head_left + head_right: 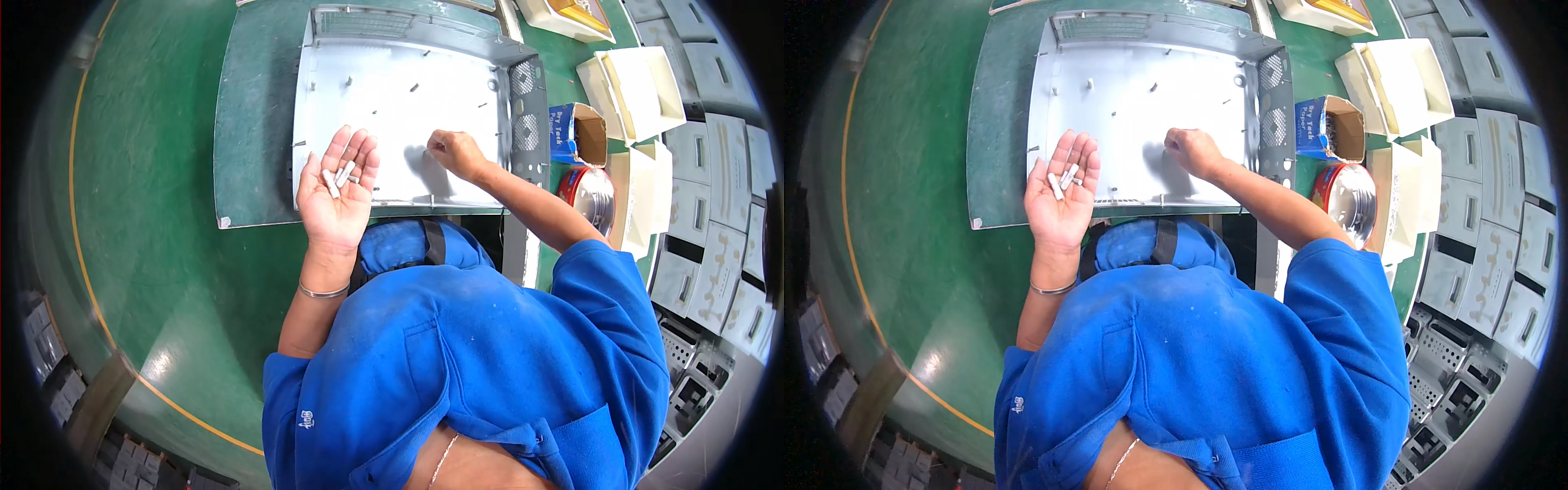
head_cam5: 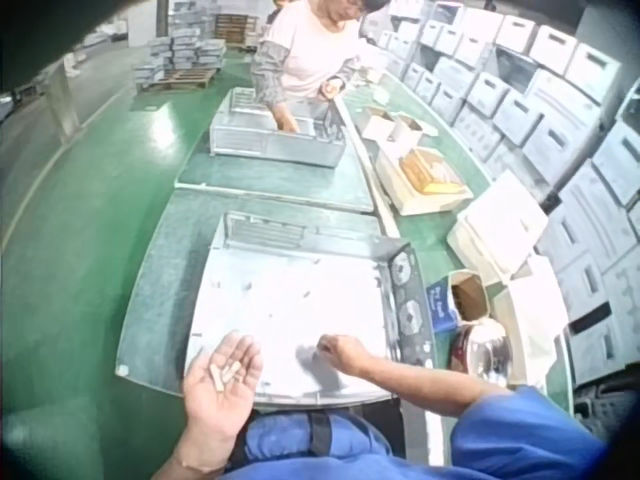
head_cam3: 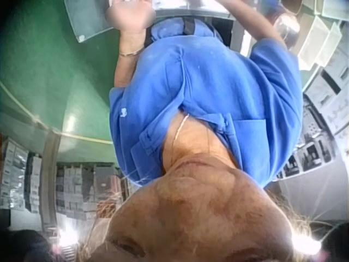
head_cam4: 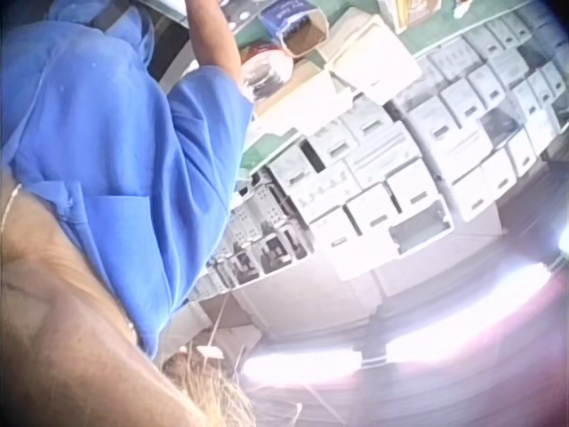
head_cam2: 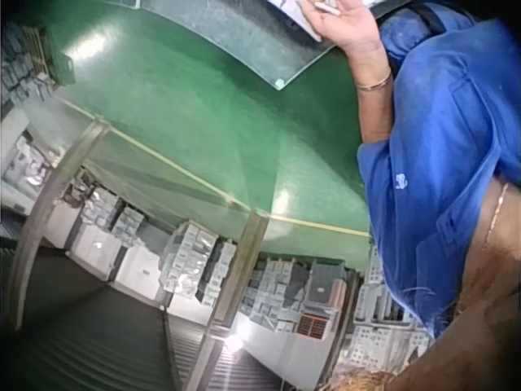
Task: Manually inserting and tightening small metal pins or screws into a metal chassis at a factory workbench.
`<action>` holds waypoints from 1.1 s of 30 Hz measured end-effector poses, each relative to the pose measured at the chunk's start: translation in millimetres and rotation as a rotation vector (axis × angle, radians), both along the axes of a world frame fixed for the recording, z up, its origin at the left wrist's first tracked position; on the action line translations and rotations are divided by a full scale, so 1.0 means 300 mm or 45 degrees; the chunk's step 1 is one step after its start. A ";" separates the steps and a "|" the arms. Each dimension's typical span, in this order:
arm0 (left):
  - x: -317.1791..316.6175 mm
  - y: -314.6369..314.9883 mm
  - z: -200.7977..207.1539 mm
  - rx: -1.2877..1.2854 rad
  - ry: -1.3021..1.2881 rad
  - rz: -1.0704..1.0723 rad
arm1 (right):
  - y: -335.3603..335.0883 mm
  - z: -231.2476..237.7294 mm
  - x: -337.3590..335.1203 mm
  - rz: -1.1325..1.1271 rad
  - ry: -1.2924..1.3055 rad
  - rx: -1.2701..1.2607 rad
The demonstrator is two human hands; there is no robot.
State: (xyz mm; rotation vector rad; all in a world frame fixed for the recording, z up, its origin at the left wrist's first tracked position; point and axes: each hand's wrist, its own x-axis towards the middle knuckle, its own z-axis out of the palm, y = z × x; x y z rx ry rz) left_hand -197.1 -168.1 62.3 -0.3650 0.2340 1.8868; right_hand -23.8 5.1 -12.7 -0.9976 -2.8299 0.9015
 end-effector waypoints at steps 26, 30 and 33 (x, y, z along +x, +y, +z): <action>0.028 0.021 0.058 0.293 -0.054 -0.088 | -0.005 -0.046 -0.014 0.012 -0.076 0.045; 0.043 0.031 0.073 0.352 -0.023 -0.141 | -0.010 -0.038 -0.021 0.095 -0.143 0.123; 0.045 0.028 0.073 0.378 -0.005 -0.115 | 0.014 0.005 -0.041 0.131 -0.243 0.089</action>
